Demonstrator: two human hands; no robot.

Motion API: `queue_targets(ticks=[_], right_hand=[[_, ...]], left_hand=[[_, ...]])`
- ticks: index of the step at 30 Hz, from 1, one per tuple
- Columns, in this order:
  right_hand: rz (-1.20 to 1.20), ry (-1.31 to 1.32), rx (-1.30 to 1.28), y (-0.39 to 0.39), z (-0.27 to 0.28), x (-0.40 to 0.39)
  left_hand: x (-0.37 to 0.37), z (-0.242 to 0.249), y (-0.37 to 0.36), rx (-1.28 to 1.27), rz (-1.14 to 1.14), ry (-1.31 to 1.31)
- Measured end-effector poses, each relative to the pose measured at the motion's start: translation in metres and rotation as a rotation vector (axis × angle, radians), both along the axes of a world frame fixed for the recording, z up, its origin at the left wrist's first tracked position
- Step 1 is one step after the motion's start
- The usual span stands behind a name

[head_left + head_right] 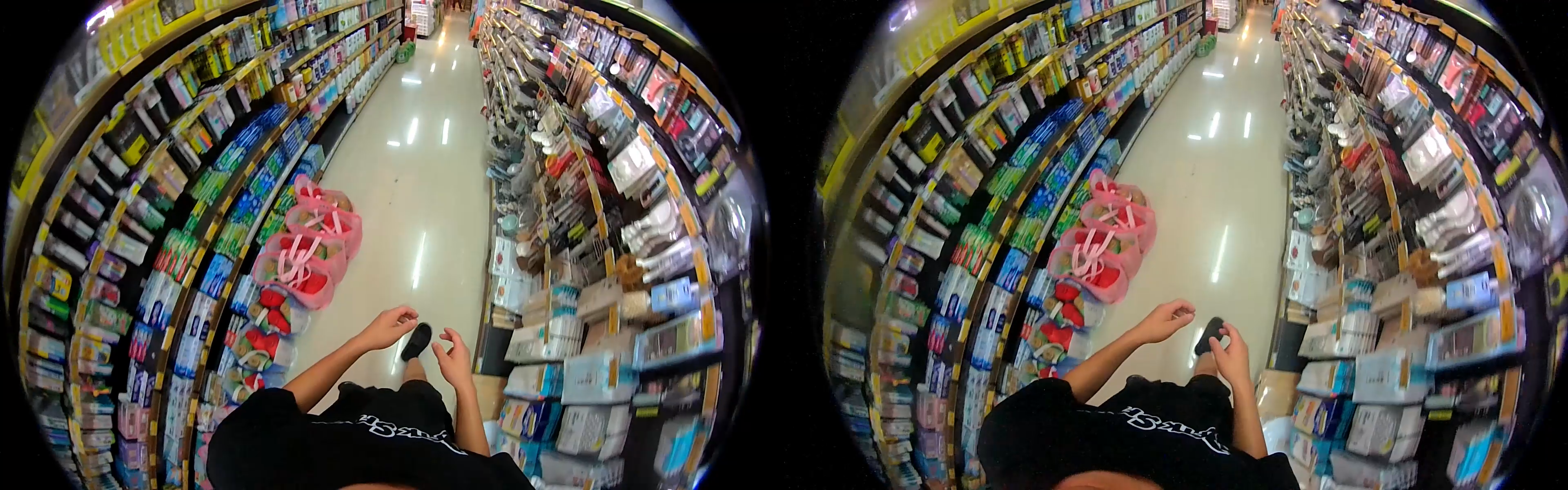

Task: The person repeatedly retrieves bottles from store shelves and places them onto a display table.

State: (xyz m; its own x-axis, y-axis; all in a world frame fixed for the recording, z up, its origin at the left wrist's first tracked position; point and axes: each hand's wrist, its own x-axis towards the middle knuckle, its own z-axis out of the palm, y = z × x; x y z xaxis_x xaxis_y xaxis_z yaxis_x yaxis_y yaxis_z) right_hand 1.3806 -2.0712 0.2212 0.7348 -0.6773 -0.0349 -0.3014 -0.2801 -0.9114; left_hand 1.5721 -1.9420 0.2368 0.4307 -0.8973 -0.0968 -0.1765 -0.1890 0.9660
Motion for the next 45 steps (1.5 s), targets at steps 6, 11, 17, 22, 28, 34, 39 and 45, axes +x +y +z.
queue_targets(ticks=[6, 11, 17, 22, 28, 34, 39, 45], right_hand=[[0.112, 0.018, -0.097, -0.153, 0.004, 0.124], [0.299, 0.019, -0.100, -0.244, 0.032, 0.245], [0.450, 0.014, 0.062, -0.327, 0.053, 0.396], [0.515, 0.109, -0.029, -0.392, 0.025, 0.519], [0.568, 0.147, -0.024, -0.467, 0.035, 0.649], [0.424, 0.127, -0.027, -0.550, 0.034, 0.768], [0.483, 0.149, 0.043, -0.629, -0.001, 0.873], [0.621, 0.190, -0.045, -0.724, 0.012, 1.022]], left_hand=[[0.091, -0.022, -0.112, 0.131, 0.084, 0.077], [0.170, -0.017, -0.172, 0.143, 0.181, 0.134], [0.288, -0.047, -0.244, 0.073, 0.378, 0.266], [0.411, -0.064, -0.312, 0.085, 0.411, 0.223], [0.580, -0.027, -0.412, 0.175, 0.323, -0.026], [0.718, 0.029, -0.511, 0.055, 0.196, -0.023], [0.823, 0.012, -0.585, 0.016, 0.207, -0.017], [0.923, -0.016, -0.653, 0.179, 0.308, 0.027]])
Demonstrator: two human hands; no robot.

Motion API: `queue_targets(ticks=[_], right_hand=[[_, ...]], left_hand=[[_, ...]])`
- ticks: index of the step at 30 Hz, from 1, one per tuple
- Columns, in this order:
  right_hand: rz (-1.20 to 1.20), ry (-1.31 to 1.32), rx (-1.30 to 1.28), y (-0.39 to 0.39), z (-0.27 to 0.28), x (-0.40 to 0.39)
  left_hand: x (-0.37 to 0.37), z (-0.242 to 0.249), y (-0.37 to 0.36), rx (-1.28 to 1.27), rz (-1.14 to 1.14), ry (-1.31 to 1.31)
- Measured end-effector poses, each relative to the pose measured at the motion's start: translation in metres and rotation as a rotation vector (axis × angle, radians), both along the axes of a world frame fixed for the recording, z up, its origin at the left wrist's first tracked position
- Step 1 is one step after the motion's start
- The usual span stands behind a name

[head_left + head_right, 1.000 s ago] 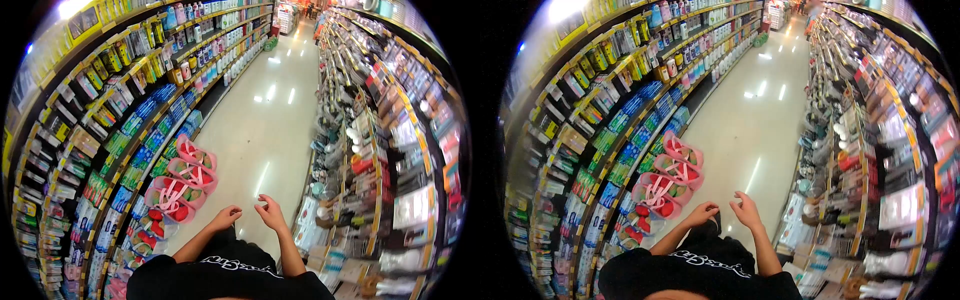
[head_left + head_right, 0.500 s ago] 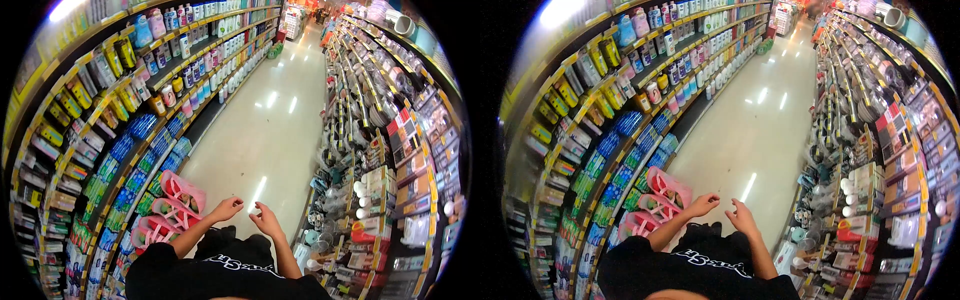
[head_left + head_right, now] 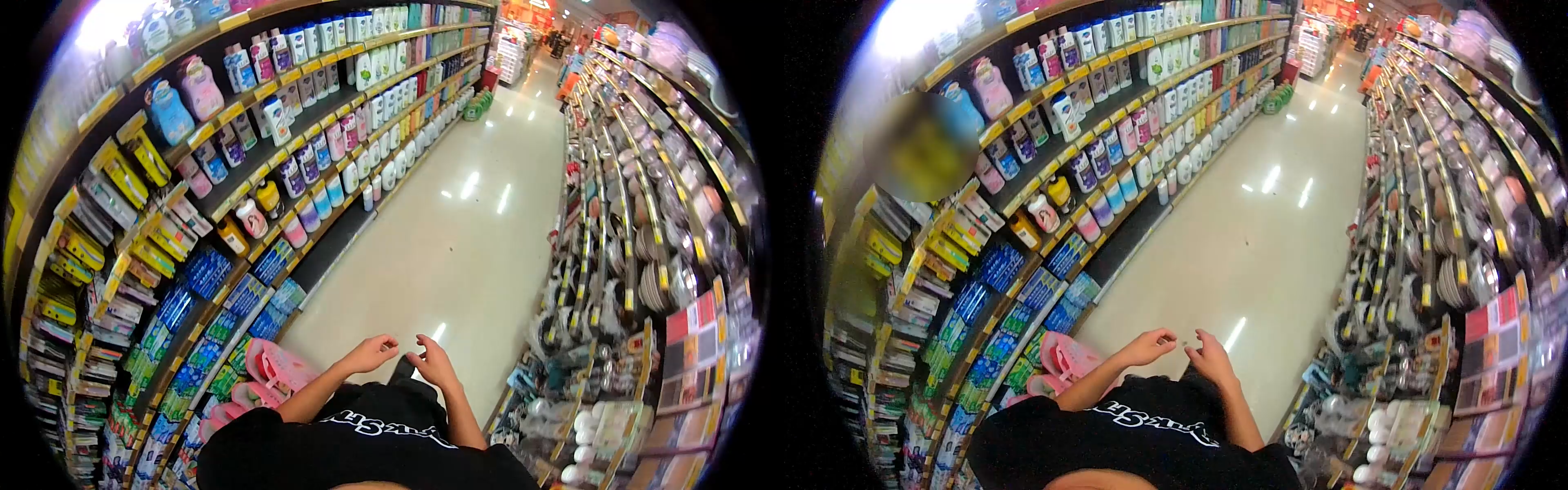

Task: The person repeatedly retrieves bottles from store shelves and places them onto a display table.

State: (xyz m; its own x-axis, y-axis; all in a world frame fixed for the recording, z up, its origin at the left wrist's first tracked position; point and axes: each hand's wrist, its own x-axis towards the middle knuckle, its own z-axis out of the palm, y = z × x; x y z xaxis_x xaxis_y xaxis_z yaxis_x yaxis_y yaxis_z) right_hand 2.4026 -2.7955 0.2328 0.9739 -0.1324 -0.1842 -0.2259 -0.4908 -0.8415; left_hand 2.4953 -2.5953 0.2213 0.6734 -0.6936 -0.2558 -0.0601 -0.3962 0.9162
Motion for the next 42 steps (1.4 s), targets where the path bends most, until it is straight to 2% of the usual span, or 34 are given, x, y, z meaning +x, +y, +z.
queue_targets(ticks=[3, 4, 7, 11, 13, 17, 20, 22, 23, 26, 27, 30, 34, 37, 42], right_hand=[[0.097, -0.017, -0.032, -0.041, 0.011, 0.085], [0.139, -0.079, -0.088, -0.053, 0.004, 0.111], [0.204, -0.099, -0.067, -0.077, 0.031, 0.182], [0.236, -0.093, 0.060, -0.109, 0.034, 0.268], [0.266, -0.069, 0.022, -0.125, 0.026, 0.308], [0.269, -0.012, -0.014, -0.159, 0.016, 0.390], [0.250, 0.010, -0.024, -0.185, 0.029, 0.447], [0.223, 0.026, -0.003, -0.206, 0.033, 0.486], [0.211, 0.004, -0.049, -0.215, 0.045, 0.505], [0.189, -0.048, -0.141, -0.238, 0.043, 0.564], [0.177, -0.030, -0.081, -0.242, 0.042, 0.581], [0.172, -0.006, 0.054, -0.258, 0.036, 0.638], [0.338, -0.049, 0.019, -0.287, 0.007, 0.719], [0.410, -0.026, 0.037, -0.309, 0.027, 0.782], [0.452, -0.050, 0.146, -0.341, 0.043, 0.882]], left_hand=[[0.048, 0.013, -0.031, -0.018, 0.049, -0.016], [0.063, 0.018, -0.041, 0.060, 0.084, 0.026], [0.113, 0.000, -0.063, 0.008, 0.205, -0.101], [0.183, -0.005, -0.092, -0.014, 0.317, 0.017], [0.225, -0.018, -0.103, 0.015, 0.343, -0.025], [0.323, -0.034, -0.131, 0.038, 0.353, 0.052], [0.410, -0.048, -0.160, 0.123, 0.306, -0.127], [0.464, -0.035, -0.185, 0.077, 0.299, -0.214], [0.491, -0.012, -0.195, 0.057, 0.296, -0.261], [0.561, 0.014, -0.228, 0.073, 0.266, -0.345], [0.579, 0.022, -0.234, 0.063, 0.263, -0.393], [0.631, 0.035, -0.254, -0.007, 0.374, -0.338], [0.709, 0.002, -0.262, 0.020, 0.572, -0.346], [0.761, 0.006, -0.267, -0.010, 0.747, -0.260], [0.836, 0.021, -0.264, 0.013, 0.994, -0.407]])
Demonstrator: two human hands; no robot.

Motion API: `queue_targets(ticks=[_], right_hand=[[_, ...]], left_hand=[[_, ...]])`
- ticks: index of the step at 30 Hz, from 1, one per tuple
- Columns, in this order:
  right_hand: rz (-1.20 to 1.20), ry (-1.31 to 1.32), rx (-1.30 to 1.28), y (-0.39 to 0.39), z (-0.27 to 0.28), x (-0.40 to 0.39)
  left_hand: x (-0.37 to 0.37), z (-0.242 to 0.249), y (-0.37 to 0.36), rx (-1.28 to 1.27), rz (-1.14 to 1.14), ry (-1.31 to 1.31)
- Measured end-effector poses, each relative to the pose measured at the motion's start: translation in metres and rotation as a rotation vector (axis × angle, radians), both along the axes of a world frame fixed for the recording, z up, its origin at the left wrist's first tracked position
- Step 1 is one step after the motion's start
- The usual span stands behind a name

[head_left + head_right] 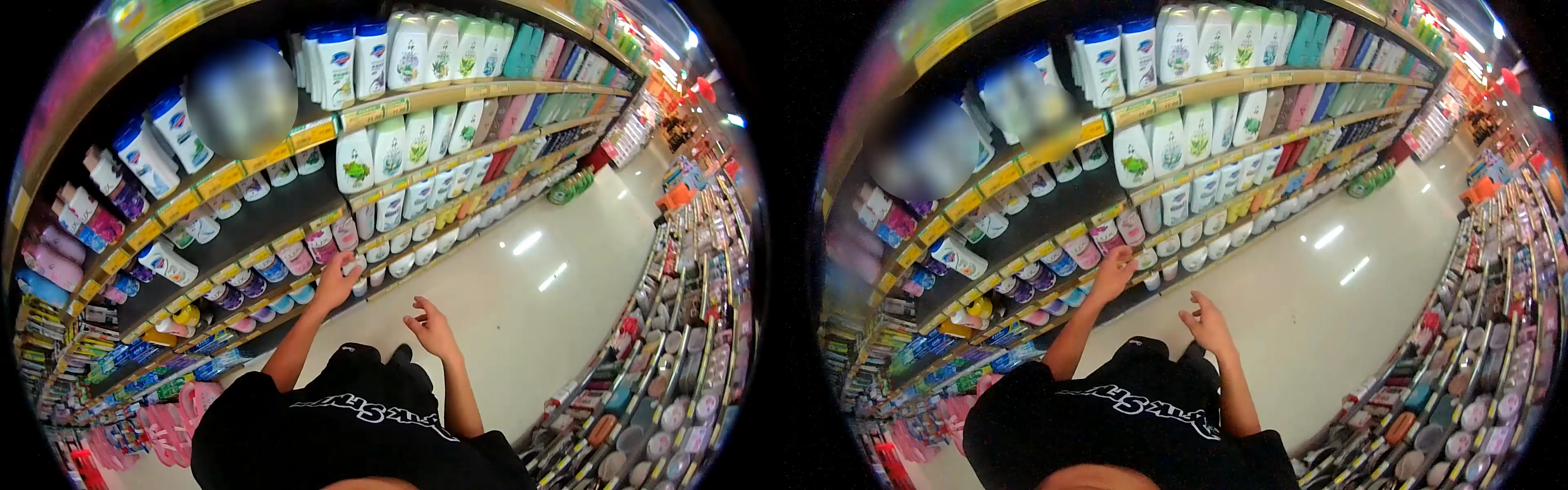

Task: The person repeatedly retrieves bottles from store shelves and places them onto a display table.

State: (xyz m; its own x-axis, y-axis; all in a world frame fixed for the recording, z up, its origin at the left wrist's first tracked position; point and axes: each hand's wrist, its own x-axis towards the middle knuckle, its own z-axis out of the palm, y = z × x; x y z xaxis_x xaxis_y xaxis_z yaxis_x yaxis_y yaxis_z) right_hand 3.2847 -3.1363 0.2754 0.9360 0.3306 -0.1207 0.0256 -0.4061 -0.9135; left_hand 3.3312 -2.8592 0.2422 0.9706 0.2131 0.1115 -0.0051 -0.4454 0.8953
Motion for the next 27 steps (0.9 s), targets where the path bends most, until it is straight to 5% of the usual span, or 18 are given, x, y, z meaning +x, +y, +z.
queue_targets(ticks=[8, 13, 14, 17, 22, 25, 26, 27], right_hand=[[0.173, -0.161, 0.069, 0.010, 0.040, 0.144], [0.168, -0.507, 0.090, 0.042, 0.039, 0.220], [0.145, -0.504, 0.104, 0.049, 0.044, 0.229], [0.109, -0.474, 0.202, 0.066, 0.066, 0.251], [0.237, -0.463, 0.315, 0.094, 0.095, 0.276], [0.303, -0.448, 0.344, 0.107, 0.103, 0.279], [0.330, -0.471, 0.334, 0.109, 0.105, 0.280], [0.361, -0.494, 0.325, 0.110, 0.105, 0.280]], left_hand=[[0.096, 0.069, -0.002, 0.092, 0.248, -0.205], [0.158, 0.088, 0.011, 0.141, 0.395, -0.258], [0.163, 0.100, 0.008, -0.046, 0.314, -0.233], [0.182, 0.109, 0.010, -0.095, 0.261, -0.183], [0.190, 0.074, 0.035, -0.299, 0.194, -0.098], [0.176, 0.082, 0.030, -0.225, 0.124, -0.080], [0.171, 0.092, 0.025, 0.133, 0.093, -0.302], [0.168, 0.093, 0.022, 0.119, 0.059, -0.394]])
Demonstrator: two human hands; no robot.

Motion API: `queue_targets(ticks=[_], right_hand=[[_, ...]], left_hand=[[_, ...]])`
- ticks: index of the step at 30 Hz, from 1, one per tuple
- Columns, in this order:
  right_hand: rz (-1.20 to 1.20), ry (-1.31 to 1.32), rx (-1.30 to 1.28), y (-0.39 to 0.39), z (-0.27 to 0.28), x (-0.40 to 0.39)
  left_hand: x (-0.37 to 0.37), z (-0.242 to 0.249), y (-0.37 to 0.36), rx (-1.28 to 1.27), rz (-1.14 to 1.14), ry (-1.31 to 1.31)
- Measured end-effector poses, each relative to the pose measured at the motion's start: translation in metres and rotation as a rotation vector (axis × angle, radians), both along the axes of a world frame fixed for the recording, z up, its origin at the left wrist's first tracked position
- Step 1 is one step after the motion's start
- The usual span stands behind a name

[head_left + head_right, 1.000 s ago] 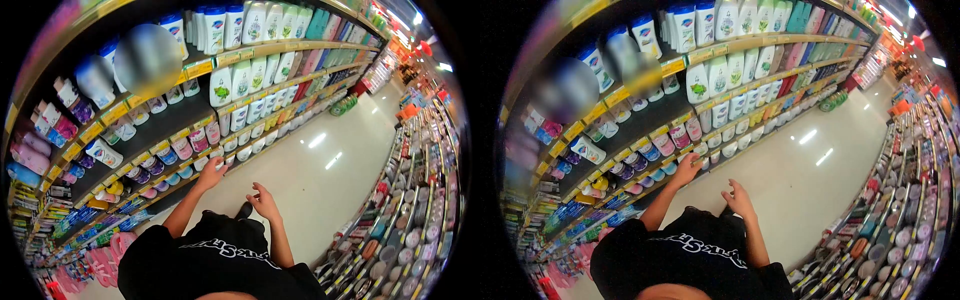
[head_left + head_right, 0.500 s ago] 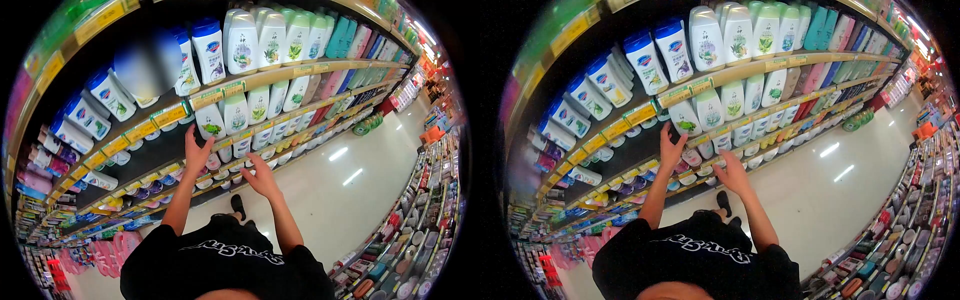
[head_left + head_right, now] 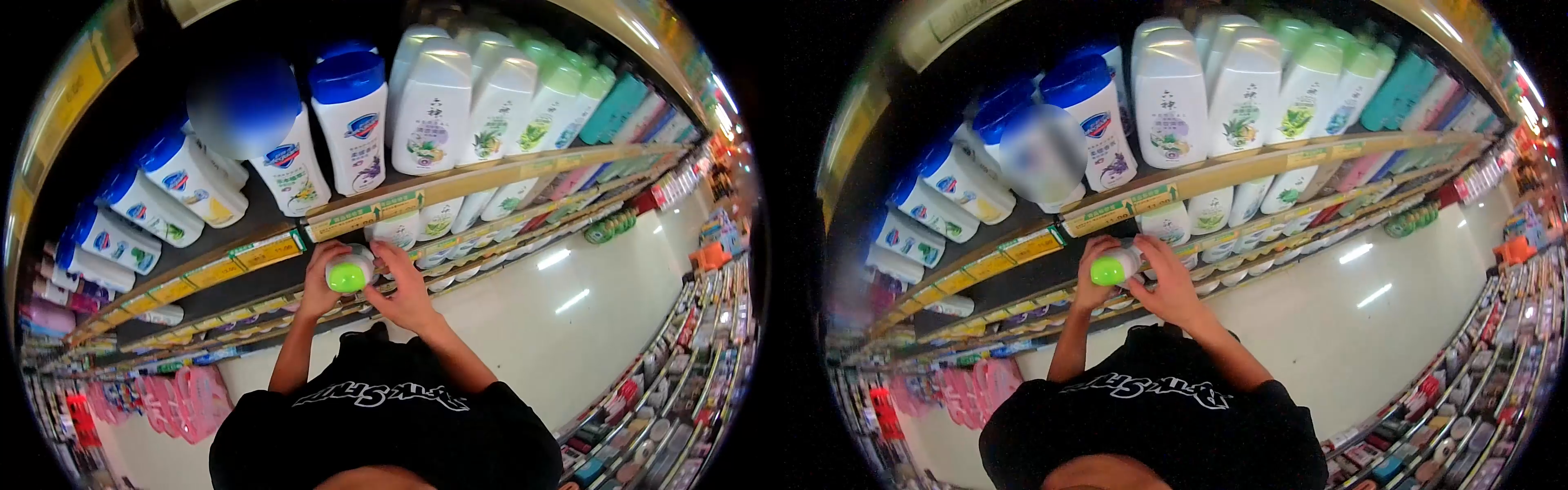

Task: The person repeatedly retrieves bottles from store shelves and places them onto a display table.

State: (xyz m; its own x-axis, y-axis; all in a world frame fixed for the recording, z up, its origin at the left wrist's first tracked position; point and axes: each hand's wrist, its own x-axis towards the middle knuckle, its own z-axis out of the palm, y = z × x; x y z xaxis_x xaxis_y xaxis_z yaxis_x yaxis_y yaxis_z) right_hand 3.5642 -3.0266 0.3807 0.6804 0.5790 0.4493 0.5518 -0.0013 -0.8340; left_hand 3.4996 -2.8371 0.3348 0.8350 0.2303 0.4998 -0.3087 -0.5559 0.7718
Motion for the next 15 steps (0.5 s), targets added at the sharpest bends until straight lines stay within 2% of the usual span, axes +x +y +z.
queue_targets(ticks=[4, 9, 12, 13, 15], right_hand=[[0.140, -0.200, -0.007, -0.012, 0.001, 0.003], [0.324, -0.147, 0.111, -0.035, 0.014, -0.014], [0.429, -0.085, 0.074, -0.051, 0.007, -0.028], [0.471, -0.066, 0.047, -0.059, 0.006, -0.033], [0.514, 0.049, 0.013, -0.075, -0.015, -0.044]], left_hand=[[-0.021, 0.006, -0.025, 0.003, 0.101, -0.066], [-0.069, 0.020, -0.073, 0.012, 0.285, -0.063], [-0.109, 0.009, -0.116, -0.480, 0.299, 0.141], [-0.121, 0.007, -0.125, -0.432, 0.325, 0.232], [-0.138, -0.002, -0.156, -0.594, 0.283, 0.263]])
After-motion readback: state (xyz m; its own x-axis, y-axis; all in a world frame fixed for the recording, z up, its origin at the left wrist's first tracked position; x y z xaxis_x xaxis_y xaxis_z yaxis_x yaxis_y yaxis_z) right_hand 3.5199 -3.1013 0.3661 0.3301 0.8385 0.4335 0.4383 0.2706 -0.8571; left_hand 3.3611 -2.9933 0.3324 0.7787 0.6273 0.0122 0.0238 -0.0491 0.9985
